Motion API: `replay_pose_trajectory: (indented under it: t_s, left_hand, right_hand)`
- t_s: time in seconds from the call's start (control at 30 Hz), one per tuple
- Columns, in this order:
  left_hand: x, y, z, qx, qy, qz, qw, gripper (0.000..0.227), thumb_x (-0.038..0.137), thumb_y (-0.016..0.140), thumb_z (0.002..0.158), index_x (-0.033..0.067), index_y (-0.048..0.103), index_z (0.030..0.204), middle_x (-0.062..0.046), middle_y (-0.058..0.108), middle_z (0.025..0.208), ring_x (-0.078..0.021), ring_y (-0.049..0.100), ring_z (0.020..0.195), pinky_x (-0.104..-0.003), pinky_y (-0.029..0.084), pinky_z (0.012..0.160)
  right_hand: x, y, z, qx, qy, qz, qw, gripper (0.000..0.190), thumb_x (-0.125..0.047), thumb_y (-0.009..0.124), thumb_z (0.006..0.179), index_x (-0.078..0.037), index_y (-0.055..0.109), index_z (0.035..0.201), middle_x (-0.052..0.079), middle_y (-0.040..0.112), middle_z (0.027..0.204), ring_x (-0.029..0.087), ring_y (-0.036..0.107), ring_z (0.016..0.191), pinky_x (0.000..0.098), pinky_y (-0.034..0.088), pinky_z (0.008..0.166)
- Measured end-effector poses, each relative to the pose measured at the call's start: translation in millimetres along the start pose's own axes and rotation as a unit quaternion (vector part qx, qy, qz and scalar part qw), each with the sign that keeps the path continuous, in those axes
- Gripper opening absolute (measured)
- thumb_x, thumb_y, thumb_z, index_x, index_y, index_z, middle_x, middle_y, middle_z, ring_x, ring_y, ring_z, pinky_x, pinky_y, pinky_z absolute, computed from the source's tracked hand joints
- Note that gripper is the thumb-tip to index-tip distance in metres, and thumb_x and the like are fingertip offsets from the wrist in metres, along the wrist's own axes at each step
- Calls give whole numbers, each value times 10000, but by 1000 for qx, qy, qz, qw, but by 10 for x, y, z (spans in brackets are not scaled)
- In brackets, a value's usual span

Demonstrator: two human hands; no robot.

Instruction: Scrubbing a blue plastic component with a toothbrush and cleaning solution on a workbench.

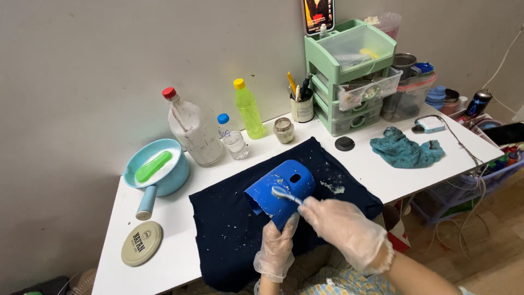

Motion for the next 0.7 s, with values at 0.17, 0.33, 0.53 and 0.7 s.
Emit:
replay_pose_trajectory:
  t_s: [0.17, 0.33, 0.53, 0.7]
  left_hand:
    - [99, -198, 364, 48, -128, -247, 959, 462, -20, 670, 779, 36, 592, 1231, -168, 567, 1232, -325, 619, 1105, -411, 525, 997]
    - [25, -249, 399, 77, -307, -404, 858, 240, 186, 614, 917, 17, 693, 1068, -120, 735, 1052, -191, 675, 965, -346, 553, 863]
    - [272, -353, 430, 8, -63, -182, 981, 735, -193, 650, 768, 212, 516, 1365, -118, 600, 1168, -307, 694, 1014, -344, 554, 860]
    - [215, -443, 554, 10, -222, -305, 926, 150, 180, 564, 984, 67, 659, 963, -40, 668, 861, -151, 645, 794, -342, 522, 711]
  right_hand:
    - [-66, 50, 164, 38, -18, -2, 999, 387, -509, 214, 1042, -225, 475, 1080, 3, 564, 676, 211, 560, 567, 375, 515, 551]
    - [25, 298, 129, -15, -11, 6, 1000, 373, -510, 200, 1034, -235, 446, 1086, 62, 644, 828, 303, 628, 727, 473, 473, 656]
    - [285, 344, 386, 177, -25, -8, 984, 395, -544, 245, 997, -231, 478, 938, 1, 548, 558, 204, 554, 458, 357, 401, 405]
    - [114, 384, 99, 41, 1, 33, 999, 357, -496, 217, 1026, -251, 477, 1026, -27, 601, 683, 149, 626, 573, 276, 584, 531]
Point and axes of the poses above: each hand's wrist, its own z-axis towards the middle knuckle, its own y-axis out of the palm, x = y × z, the point moved 8 cm from there along z, towards the middle knuckle
